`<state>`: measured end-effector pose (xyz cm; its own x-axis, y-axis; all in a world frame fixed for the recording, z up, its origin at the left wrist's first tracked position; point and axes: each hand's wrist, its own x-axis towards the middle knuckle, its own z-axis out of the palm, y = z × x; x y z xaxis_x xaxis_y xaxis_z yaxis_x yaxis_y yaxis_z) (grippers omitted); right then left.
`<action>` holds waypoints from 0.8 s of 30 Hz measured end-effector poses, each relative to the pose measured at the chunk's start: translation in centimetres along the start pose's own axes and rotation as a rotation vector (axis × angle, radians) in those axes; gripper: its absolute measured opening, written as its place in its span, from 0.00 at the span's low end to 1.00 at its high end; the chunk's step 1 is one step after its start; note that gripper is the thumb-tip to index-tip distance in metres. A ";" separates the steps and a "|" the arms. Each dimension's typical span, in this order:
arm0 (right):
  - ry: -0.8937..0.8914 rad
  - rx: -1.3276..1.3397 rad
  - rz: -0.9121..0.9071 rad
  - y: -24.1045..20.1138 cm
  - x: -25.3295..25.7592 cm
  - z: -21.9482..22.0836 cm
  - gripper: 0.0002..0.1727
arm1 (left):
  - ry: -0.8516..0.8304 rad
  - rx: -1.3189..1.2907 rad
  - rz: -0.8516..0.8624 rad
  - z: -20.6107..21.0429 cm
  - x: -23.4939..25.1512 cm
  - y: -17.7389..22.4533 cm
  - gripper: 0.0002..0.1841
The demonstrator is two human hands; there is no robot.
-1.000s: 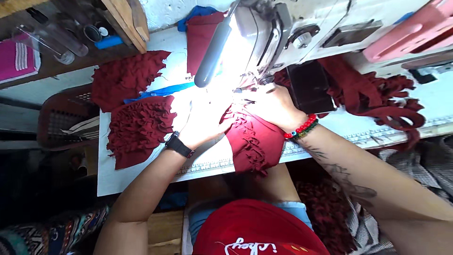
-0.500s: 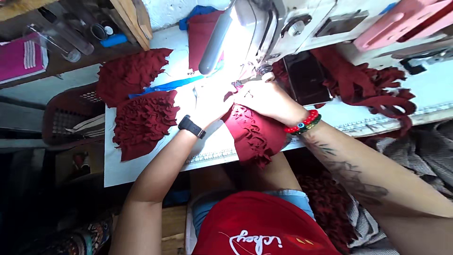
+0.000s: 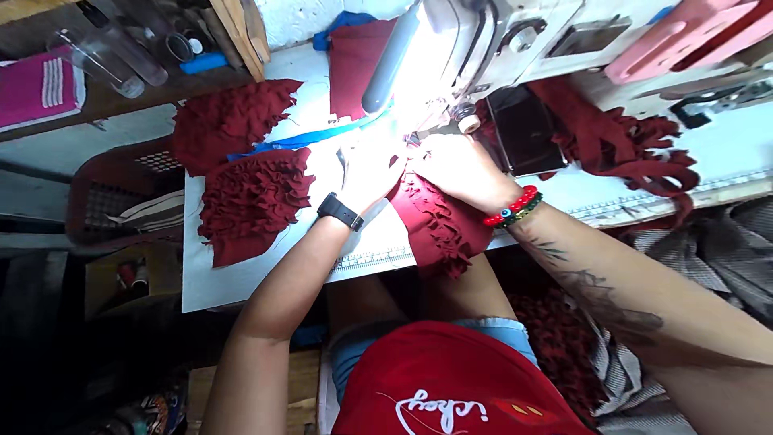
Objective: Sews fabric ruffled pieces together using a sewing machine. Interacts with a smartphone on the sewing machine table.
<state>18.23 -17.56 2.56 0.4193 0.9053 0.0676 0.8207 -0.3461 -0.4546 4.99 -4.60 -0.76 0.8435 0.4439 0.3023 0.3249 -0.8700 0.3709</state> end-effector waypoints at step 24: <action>0.126 0.110 -0.220 -0.5 -3.8 -0.6 0.12 | -0.046 -0.018 0.411 -1.8 -1.8 -0.8 0.15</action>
<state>16.47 -21.03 3.05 0.2865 0.9155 0.2825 0.8534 -0.1098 -0.5096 2.44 -4.37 -0.01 0.9197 0.0501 0.3893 -0.0500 -0.9688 0.2428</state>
